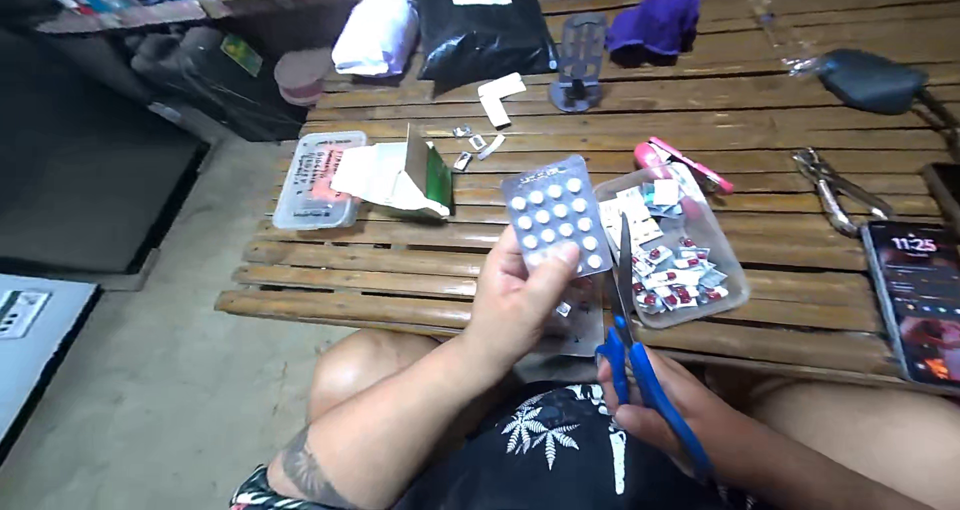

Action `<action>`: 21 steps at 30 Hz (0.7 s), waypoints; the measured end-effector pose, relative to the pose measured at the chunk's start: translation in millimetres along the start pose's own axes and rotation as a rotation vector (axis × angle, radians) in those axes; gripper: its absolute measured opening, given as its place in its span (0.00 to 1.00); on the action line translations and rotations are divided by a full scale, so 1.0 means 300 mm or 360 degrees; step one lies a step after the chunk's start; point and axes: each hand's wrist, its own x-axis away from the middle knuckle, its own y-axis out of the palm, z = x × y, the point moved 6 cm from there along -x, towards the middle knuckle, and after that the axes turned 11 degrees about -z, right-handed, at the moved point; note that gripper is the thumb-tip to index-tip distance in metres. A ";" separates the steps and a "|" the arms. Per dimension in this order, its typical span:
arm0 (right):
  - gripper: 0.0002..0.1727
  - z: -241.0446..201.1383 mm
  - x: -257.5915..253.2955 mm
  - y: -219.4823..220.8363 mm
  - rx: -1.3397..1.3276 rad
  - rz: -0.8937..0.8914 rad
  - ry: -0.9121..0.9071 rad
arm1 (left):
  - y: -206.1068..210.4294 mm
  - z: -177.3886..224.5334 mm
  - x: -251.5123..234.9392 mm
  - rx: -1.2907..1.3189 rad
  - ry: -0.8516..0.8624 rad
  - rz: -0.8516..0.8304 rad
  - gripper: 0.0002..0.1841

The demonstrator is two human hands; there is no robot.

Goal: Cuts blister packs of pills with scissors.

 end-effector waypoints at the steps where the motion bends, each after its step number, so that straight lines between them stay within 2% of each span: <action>1: 0.28 -0.005 0.004 0.000 0.0029 -0.0001 0.0005 | 0.004 0.001 0.000 -0.0024 0.0025 -0.0015 0.11; 8: 0.28 -0.030 0.014 -0.011 0.0296 0.0086 0.0014 | 0.026 -0.002 0.010 -0.0134 0.0087 -0.0118 0.09; 21: 0.29 -0.021 0.011 -0.030 0.0441 0.0180 0.0072 | 0.035 -0.020 0.006 -0.0099 0.0066 -0.0146 0.09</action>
